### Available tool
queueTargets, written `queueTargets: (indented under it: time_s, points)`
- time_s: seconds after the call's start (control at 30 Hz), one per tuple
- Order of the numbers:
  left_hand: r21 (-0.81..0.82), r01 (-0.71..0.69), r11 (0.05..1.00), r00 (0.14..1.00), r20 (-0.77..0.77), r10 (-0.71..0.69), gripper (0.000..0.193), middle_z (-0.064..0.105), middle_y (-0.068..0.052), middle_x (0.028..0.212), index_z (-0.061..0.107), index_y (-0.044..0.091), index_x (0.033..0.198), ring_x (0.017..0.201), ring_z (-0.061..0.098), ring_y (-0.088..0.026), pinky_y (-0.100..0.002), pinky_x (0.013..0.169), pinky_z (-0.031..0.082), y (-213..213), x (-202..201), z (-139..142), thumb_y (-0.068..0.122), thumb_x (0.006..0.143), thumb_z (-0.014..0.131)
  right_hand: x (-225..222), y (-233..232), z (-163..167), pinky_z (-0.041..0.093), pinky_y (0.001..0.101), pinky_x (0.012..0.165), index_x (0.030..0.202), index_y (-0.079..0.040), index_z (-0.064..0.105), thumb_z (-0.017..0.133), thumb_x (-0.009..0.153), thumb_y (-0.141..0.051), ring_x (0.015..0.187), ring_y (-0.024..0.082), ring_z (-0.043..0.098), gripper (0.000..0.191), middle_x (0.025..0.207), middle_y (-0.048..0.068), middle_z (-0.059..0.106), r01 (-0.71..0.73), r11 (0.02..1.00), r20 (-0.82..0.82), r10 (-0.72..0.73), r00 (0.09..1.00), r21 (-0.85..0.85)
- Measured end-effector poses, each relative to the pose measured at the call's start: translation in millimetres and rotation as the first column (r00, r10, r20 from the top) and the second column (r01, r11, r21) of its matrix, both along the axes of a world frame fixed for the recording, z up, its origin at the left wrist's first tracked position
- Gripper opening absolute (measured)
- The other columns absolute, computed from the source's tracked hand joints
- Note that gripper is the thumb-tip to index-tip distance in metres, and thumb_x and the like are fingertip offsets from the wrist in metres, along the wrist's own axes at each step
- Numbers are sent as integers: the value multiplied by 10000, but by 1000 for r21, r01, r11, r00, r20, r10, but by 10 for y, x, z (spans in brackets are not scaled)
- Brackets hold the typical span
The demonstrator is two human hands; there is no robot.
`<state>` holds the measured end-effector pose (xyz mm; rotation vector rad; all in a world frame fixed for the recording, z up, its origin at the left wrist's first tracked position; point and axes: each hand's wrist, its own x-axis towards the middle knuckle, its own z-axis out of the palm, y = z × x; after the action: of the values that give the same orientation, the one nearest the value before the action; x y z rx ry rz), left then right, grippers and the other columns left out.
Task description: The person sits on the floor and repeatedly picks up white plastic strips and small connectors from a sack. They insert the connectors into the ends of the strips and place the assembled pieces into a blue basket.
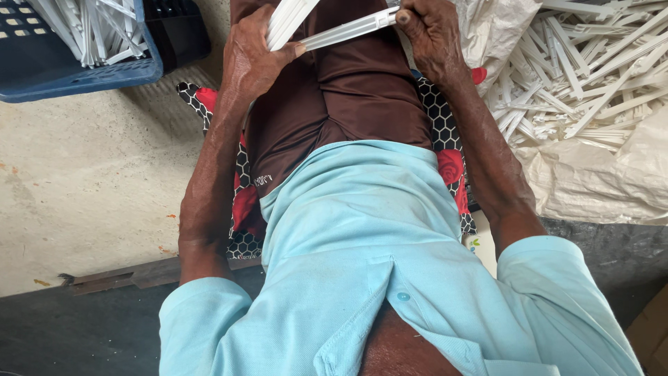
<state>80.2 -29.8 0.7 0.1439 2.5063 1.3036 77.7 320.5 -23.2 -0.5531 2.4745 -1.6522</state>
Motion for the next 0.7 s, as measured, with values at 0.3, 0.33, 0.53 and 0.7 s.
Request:
queueTargets:
  time_s: [0.3,0.33,0.53,0.7]
  points:
    - [-67,-10,998,1000,-10,9,449,745,-135,887,693,20,1078,787,725,-252,-448,725,554,13,-6,44,303,823,932,-75,-109,-86,364,275,544,899,-84,511,495,1127,-501,604,88,424,475,731,-22,431,84,991,203,-61,977,-107]
    - [-73,-21,997,1000,6,22,455,744,-135,886,690,19,1073,786,725,-254,-452,726,554,12,-8,46,308,819,931,-55,-95,-48,394,279,582,969,-76,542,476,1131,-511,656,87,449,469,773,-19,452,91,995,151,-85,985,-37]
    - [-20,-22,1000,1000,-22,21,489,757,-136,921,688,18,1162,833,742,-267,-453,791,557,6,10,71,303,837,916,-31,-92,121,413,296,642,966,-29,559,502,1226,-470,711,117,452,515,816,29,488,-11,1000,-54,11,998,16]
    - [-51,-53,997,999,-14,52,471,747,-165,971,702,22,1139,872,741,-282,-456,809,554,11,47,56,278,808,919,-128,-46,-188,342,310,528,769,-66,510,512,1115,-542,586,110,409,589,681,-9,419,45,998,216,-33,976,-52]
